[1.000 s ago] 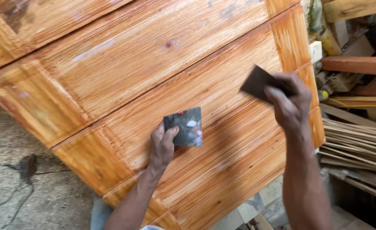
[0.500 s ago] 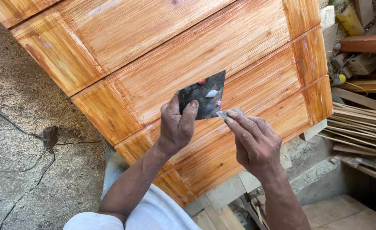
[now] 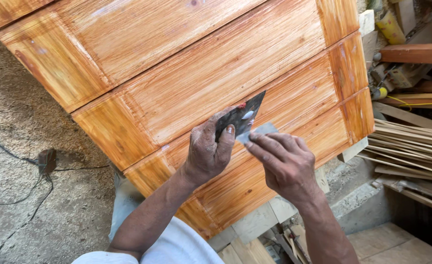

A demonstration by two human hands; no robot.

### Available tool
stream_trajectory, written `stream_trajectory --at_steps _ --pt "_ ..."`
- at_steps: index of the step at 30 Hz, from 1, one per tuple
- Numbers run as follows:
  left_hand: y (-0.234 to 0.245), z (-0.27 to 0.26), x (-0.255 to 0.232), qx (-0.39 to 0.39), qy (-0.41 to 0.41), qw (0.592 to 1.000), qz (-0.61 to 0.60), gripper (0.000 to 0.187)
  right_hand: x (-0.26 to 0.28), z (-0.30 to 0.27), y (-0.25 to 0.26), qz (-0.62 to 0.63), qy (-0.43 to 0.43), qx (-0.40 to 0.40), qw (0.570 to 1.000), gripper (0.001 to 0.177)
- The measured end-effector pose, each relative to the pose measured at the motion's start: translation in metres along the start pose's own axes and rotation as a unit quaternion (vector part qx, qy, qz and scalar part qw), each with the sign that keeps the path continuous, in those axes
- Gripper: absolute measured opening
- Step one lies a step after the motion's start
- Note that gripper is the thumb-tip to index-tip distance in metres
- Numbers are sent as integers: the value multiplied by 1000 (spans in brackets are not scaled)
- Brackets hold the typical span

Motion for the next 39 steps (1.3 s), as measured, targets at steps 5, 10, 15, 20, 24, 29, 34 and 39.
stream_trajectory --at_steps 5,10,15,20,24,29,34,39 --pt "33 -10 79 -98 180 975 -90 31 -74 2 -14 -21 -1 31 999 23" --pt "49 -7 151 -76 238 966 -70 29 -230 54 -43 -126 9 57 990 21" --pt "47 -13 175 -27 228 972 42 26 -336 99 -75 -217 51 102 970 13" --pt "43 -14 174 -16 215 976 40 25 -365 116 -77 -235 86 104 963 15" --pt "43 -13 175 -11 205 979 -6 30 -365 122 -80 -237 92 108 961 20" --pt "45 -21 177 -20 220 975 -22 31 -347 117 -80 -242 121 124 955 19" --pt "47 -21 172 -18 171 984 44 30 -331 129 -72 -222 108 141 959 23" --pt "48 -28 184 -11 232 972 40 32 -318 130 -87 -217 118 105 963 23"
Point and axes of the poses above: each hand's wrist, its own z-axis towards the middle knuckle, its own y-axis out of the back of the hand, x = y × z, the point moved 6 cm from there along z, towards the middle knuckle, and after that the axes turned 3 degrees about y, right-handed, at the moved point
